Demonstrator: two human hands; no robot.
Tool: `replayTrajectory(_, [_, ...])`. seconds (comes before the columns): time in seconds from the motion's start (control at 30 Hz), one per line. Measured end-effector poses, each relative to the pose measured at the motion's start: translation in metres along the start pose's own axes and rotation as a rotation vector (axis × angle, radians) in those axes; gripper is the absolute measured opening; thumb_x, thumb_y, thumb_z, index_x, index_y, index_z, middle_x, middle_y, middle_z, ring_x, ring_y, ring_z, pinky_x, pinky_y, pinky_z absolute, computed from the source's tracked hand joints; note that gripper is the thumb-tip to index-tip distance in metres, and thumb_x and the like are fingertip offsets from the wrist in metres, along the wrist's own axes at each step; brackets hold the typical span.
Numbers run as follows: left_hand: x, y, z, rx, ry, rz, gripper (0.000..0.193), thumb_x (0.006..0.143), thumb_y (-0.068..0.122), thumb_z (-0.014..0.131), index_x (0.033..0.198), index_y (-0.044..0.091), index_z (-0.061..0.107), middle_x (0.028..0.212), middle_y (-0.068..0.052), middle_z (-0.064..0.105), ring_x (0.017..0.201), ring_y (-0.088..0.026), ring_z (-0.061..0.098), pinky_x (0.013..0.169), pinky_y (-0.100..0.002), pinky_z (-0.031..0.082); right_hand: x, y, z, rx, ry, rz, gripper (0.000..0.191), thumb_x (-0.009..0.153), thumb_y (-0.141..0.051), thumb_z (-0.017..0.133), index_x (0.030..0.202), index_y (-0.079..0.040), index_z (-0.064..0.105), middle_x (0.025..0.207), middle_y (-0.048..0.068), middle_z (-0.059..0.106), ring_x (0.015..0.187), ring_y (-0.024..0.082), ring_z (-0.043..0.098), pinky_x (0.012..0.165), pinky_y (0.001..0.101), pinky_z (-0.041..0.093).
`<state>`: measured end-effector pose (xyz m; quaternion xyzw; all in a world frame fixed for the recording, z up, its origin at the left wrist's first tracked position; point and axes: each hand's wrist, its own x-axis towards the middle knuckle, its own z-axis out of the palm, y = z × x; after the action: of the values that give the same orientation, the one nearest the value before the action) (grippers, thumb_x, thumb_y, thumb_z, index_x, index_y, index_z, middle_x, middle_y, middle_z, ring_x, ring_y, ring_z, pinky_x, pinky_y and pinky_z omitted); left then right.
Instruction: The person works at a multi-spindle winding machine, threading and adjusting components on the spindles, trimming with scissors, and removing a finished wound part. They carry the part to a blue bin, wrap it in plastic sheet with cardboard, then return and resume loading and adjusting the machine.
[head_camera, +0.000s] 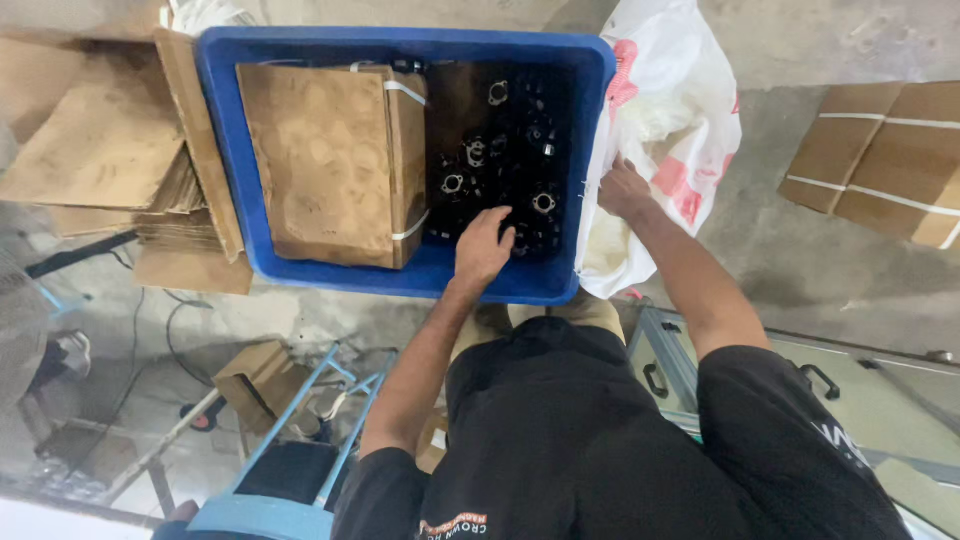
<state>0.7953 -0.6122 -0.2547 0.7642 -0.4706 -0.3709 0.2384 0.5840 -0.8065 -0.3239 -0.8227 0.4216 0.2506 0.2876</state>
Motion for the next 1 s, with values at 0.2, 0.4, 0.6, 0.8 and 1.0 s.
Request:
replayTrajectory(0.2, [0.076,-0.019,0.07,0.3,-0.226,0.263,0.053,0.079,0.007,0.066,0.132,0.007,0.061,0.135,-0.014,0.062,0.124,-0.034,0.059,0.099,-0.044,0.051,0.075,-0.005,0.014,0.039,0.048,0.018,0.051,0.1,-0.029,0.056,0.149,-0.012,0.056,0.153,0.012,0.051,0.135,0.032,0.056,0.11,0.0412,0.048])
replayTrajectory(0.4, [0.117,-0.041,0.097,0.392,-0.443,0.39,0.042,0.089,0.018,0.065,0.129,0.01,0.061,0.134,-0.014,0.06,0.124,-0.036,0.057,0.1,-0.048,0.05,0.121,-0.005,0.017,-0.084,0.311,-0.033,0.047,0.1,-0.023,0.061,0.146,-0.009,0.057,0.145,0.012,0.058,0.128,0.031,0.062,0.105,0.0398,0.052])
replayTrajectory(0.6, [0.138,-0.038,0.092,0.477,-0.482,0.502,0.032,0.096,0.015,0.064,0.127,0.011,0.063,0.132,-0.015,0.062,0.122,-0.036,0.06,0.096,-0.047,0.052,0.069,0.01,0.03,-0.312,0.653,-0.12,0.044,0.1,-0.017,0.065,0.142,-0.007,0.059,0.137,0.013,0.066,0.12,0.03,0.068,0.099,0.0383,0.056])
replayTrajectory(0.8, [0.11,-0.046,0.022,0.176,-0.358,0.326,0.044,0.077,0.013,0.075,0.119,0.005,0.063,0.121,-0.019,0.061,0.11,-0.041,0.062,0.093,-0.049,0.053,-0.046,0.025,-0.001,0.578,0.627,0.175,0.034,0.105,-0.008,0.065,0.137,0.002,0.062,0.116,0.019,0.072,0.09,0.024,0.074,0.078,0.0356,0.058])
replayTrajectory(1.0, [0.055,-0.041,0.019,0.25,-0.467,0.412,0.046,0.074,0.003,0.068,0.12,0.005,0.064,0.121,-0.018,0.062,0.111,-0.04,0.063,0.088,-0.047,0.057,-0.099,-0.024,-0.067,0.678,0.774,0.006,0.017,0.109,-0.003,0.059,0.121,0.003,0.069,0.1,0.013,0.075,0.082,0.019,0.075,0.071,0.0312,0.057])
